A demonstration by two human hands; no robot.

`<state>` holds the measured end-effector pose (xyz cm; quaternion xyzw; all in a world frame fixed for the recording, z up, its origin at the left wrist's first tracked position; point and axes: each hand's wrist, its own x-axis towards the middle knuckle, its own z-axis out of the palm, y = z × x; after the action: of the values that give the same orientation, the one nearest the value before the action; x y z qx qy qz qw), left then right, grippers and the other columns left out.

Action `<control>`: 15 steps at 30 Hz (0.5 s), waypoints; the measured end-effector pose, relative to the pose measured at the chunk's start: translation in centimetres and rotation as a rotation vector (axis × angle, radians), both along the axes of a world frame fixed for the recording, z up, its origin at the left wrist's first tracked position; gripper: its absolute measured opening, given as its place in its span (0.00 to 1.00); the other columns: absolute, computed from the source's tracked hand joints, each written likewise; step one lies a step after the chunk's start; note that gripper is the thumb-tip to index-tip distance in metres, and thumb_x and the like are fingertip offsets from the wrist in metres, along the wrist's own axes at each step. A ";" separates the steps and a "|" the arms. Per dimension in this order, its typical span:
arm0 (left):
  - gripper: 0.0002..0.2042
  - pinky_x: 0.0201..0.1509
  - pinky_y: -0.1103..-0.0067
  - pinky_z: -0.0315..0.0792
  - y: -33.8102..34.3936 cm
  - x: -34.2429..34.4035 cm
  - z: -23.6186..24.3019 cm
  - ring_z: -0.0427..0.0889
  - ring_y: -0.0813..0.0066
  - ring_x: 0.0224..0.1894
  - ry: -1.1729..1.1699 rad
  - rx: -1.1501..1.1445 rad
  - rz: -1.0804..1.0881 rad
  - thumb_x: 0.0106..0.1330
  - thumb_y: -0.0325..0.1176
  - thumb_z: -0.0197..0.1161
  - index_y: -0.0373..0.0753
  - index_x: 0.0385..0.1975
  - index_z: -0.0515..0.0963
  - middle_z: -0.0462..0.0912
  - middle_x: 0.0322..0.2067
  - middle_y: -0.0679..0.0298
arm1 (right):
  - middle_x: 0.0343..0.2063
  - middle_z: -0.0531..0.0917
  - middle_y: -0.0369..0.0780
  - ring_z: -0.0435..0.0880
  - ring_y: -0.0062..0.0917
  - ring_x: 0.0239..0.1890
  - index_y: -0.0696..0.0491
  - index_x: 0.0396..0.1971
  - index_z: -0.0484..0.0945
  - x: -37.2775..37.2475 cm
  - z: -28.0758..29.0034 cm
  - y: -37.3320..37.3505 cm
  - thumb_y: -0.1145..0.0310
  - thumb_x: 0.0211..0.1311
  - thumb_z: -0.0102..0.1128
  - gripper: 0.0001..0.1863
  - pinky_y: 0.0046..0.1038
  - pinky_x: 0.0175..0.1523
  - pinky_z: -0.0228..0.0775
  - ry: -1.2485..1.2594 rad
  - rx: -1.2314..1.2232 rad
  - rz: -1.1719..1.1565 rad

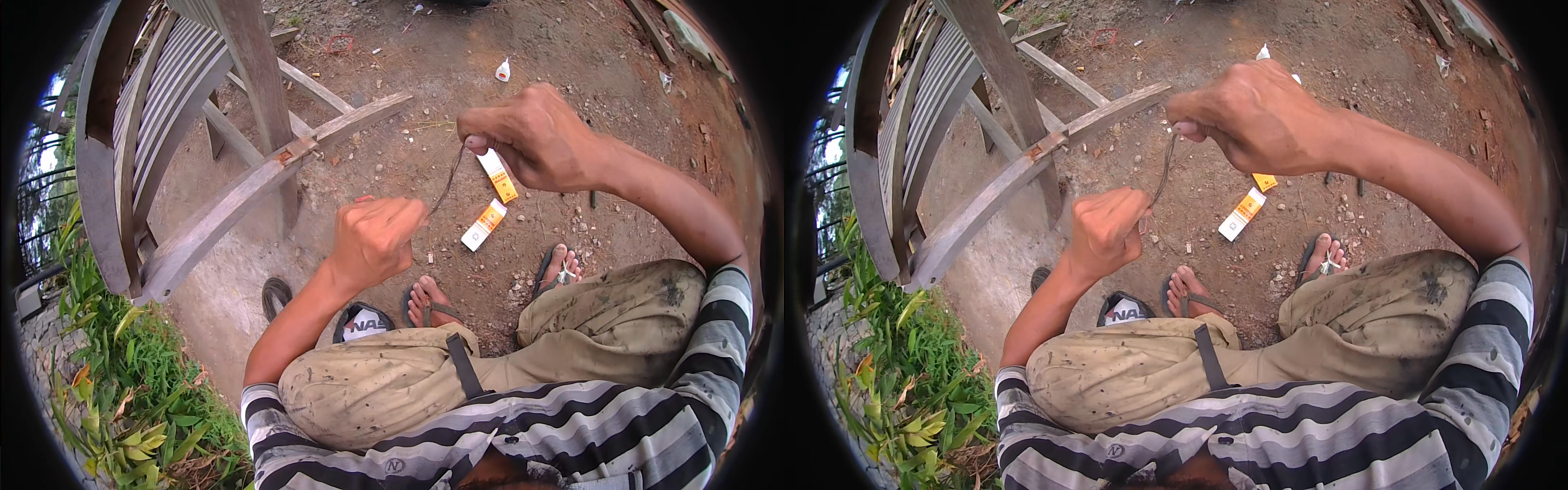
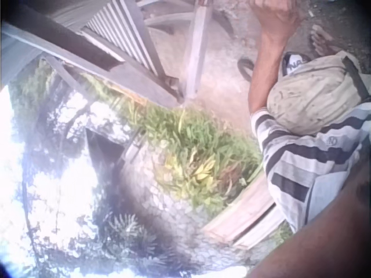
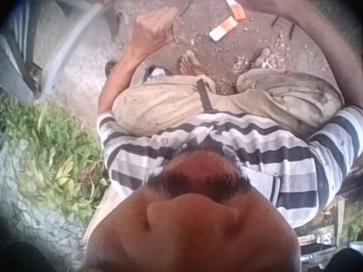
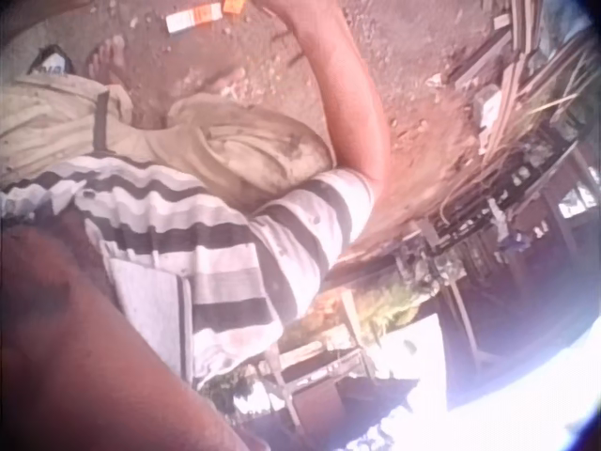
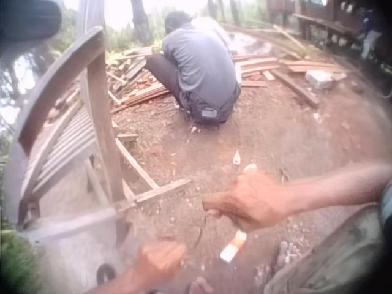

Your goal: The person sits on the ground and repairs a wooden structure. They apply glue to a joint, insert a wire, and use pliers to tighten the wire around the joint to secure it.

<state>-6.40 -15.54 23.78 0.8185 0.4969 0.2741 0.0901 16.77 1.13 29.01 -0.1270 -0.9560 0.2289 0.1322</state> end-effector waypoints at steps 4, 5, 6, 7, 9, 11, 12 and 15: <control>0.11 0.22 0.68 0.71 2.0 -1.6 0.2 0.81 0.60 0.22 0.066 0.074 -0.003 0.43 0.20 0.62 0.39 0.28 0.74 0.75 0.20 0.60 | 0.21 0.80 0.49 0.83 0.46 0.26 0.62 0.26 0.76 1.6 -3.1 -3.0 0.68 0.72 0.57 0.15 0.46 0.34 0.69 -0.198 -0.270 0.141; 0.11 0.21 0.67 0.71 1.6 -2.2 -1.4 0.81 0.60 0.22 0.065 0.075 0.007 0.43 0.20 0.62 0.39 0.28 0.74 0.75 0.20 0.60 | 0.21 0.80 0.49 0.82 0.44 0.26 0.62 0.26 0.76 1.6 -2.6 -2.3 0.67 0.73 0.56 0.16 0.45 0.35 0.69 -0.236 -0.355 0.158; 0.11 0.21 0.67 0.71 0.9 -3.0 -2.5 0.80 0.60 0.22 0.076 0.060 0.028 0.44 0.20 0.62 0.39 0.28 0.74 0.74 0.20 0.60 | 0.20 0.79 0.48 0.81 0.43 0.27 0.61 0.26 0.76 0.5 -0.9 -1.1 0.67 0.74 0.55 0.16 0.45 0.36 0.70 -0.264 -0.451 0.192; 0.10 0.22 0.67 0.72 0.5 -3.2 -2.9 0.81 0.59 0.23 0.059 0.045 0.046 0.47 0.20 0.62 0.39 0.29 0.74 0.75 0.20 0.59 | 0.20 0.78 0.47 0.80 0.41 0.27 0.61 0.26 0.77 0.0 0.6 -0.4 0.66 0.75 0.54 0.17 0.44 0.36 0.70 -0.307 -0.547 0.205; 0.08 0.26 0.66 0.73 -0.6 -2.6 -3.5 0.81 0.59 0.24 0.019 0.020 0.103 0.52 0.20 0.62 0.38 0.30 0.74 0.75 0.21 0.57 | 0.20 0.77 0.47 0.79 0.39 0.27 0.61 0.26 0.77 -0.4 0.1 -0.5 0.66 0.76 0.53 0.17 0.43 0.39 0.70 -0.408 -0.688 0.071; 0.00 0.28 0.69 0.71 0.1 -1.9 -3.0 0.79 0.59 0.23 -0.008 -0.132 0.076 0.64 0.24 0.60 0.37 0.32 0.76 0.77 0.22 0.58 | 0.20 0.78 0.48 0.80 0.41 0.27 0.60 0.26 0.77 0.6 -2.6 -1.3 0.67 0.75 0.54 0.16 0.43 0.38 0.70 -0.349 -0.618 0.006; 0.03 0.29 0.71 0.70 0.6 -1.6 -2.8 0.78 0.59 0.23 -0.017 -0.211 0.058 0.70 0.26 0.59 0.36 0.33 0.77 0.77 0.22 0.59 | 0.22 0.80 0.49 0.81 0.43 0.28 0.60 0.27 0.78 1.0 -3.2 -1.2 0.68 0.74 0.55 0.15 0.44 0.38 0.70 -0.376 -0.408 0.076; 0.15 0.30 0.75 0.66 -0.1 1.1 -2.5 0.74 0.67 0.21 -0.513 -0.579 0.029 0.81 0.38 0.51 0.36 0.33 0.77 0.74 0.20 0.61 | 0.24 0.81 0.50 0.82 0.45 0.29 0.60 0.28 0.79 -0.8 -1.9 -1.1 0.71 0.71 0.57 0.12 0.45 0.39 0.71 -0.305 -0.539 0.060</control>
<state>-5.35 -15.60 21.31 0.6569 0.5265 0.3196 0.4349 16.00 0.01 27.08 -0.1622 -0.8731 0.4561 -0.0578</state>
